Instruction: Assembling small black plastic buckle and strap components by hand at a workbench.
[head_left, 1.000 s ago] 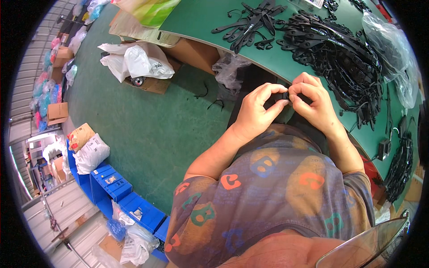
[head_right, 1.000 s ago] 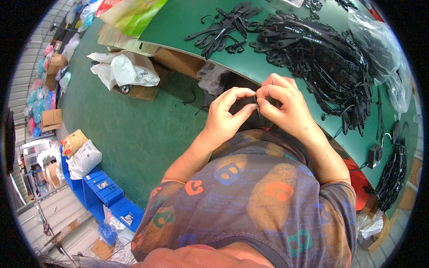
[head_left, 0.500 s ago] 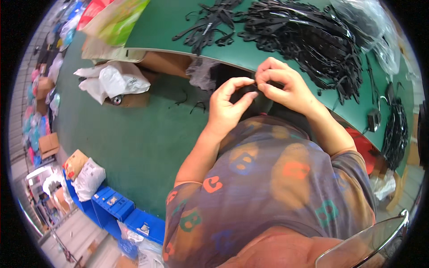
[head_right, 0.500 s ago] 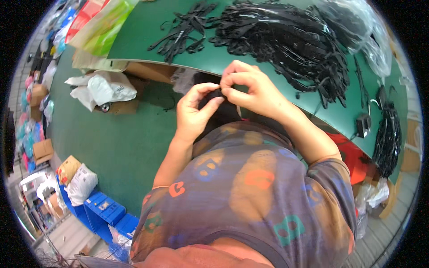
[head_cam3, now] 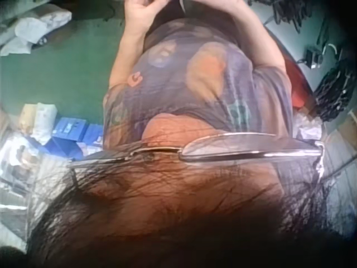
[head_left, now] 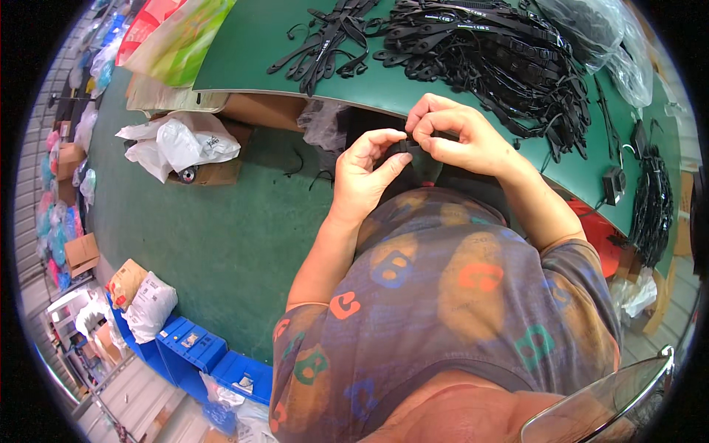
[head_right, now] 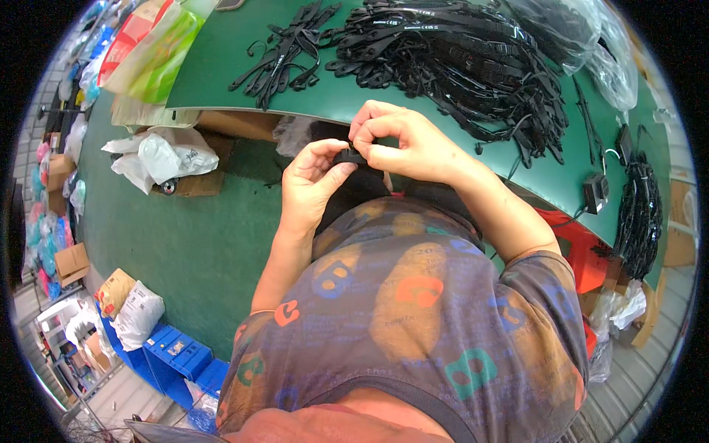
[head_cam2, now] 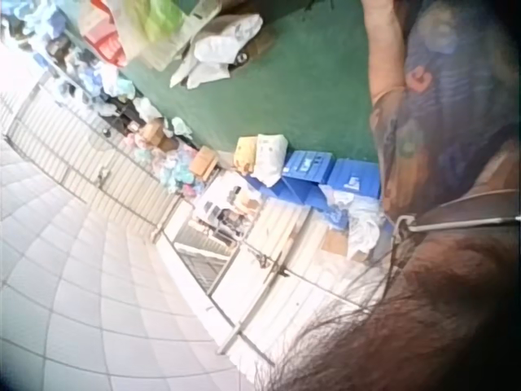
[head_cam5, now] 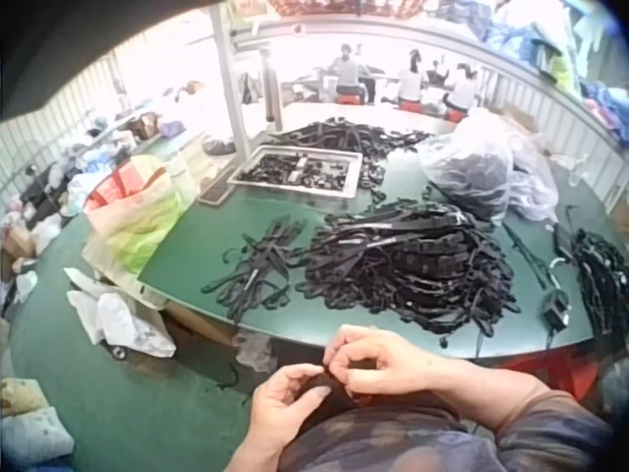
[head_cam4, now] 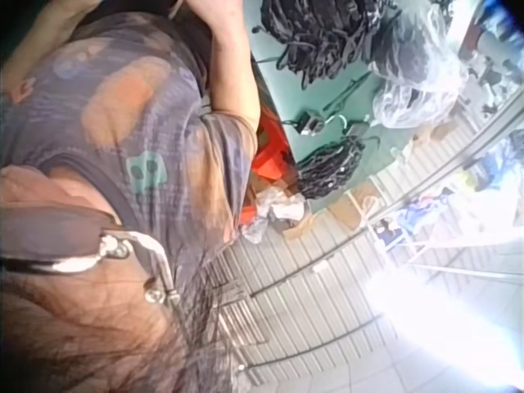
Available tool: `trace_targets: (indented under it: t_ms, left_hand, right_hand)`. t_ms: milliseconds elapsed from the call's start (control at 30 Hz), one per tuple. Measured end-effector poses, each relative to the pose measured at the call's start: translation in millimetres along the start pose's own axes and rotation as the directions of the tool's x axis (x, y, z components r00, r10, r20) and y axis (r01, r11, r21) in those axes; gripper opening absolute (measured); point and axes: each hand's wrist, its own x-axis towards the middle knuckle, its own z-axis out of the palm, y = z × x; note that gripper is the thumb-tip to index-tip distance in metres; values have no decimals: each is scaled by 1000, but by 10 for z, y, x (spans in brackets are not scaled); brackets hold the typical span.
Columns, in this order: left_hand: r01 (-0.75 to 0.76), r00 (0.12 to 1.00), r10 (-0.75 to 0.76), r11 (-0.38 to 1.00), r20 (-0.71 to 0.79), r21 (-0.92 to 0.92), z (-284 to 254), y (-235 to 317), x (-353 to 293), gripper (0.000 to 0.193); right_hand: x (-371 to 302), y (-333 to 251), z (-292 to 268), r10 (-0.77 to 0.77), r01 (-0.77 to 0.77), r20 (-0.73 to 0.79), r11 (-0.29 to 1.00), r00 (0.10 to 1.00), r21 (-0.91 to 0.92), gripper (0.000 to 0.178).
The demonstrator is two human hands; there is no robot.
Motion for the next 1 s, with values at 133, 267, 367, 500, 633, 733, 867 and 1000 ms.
trace_targets:
  t_ms: [133,267,367,500,633,733,867,1000]
  left_hand:
    - [-3,1000,4,1000,-14,23,5,13,-5,32]
    - [-13,1000,14,999,-17,51,0,15,-9,32]
    - [-29,999,30,997,-11,74,6,21,-13,31]
    - [-35,999,36,997,-11,72,-7,8,-20,30]
    - [-27,1000,28,998,-15,58,4,13,-24,30]
    - [-21,1000,22,998,-19,60,0,11,-30,31]
    - [-21,999,21,1000,-35,9,6,7,-38,31]
    - [-71,997,73,994,-16,84,-32,-17,-22,30]
  right_hand:
    - [18,-19,17,16,-17,-27,999,1000,-30,8]
    - [23,-9,58,28,-31,-51,998,998,-61,8]
    - [27,-3,67,7,-11,-42,997,999,-76,9]
    - [28,-41,59,-8,-1,-72,992,997,-123,10]
    - [40,-42,84,-35,19,-97,986,995,-167,11]
    - [42,-35,86,-60,37,-100,975,993,-217,11]
    - [53,-54,90,-64,40,-93,970,994,-238,10]
    - [56,-4,123,-39,28,-73,989,997,-146,11]
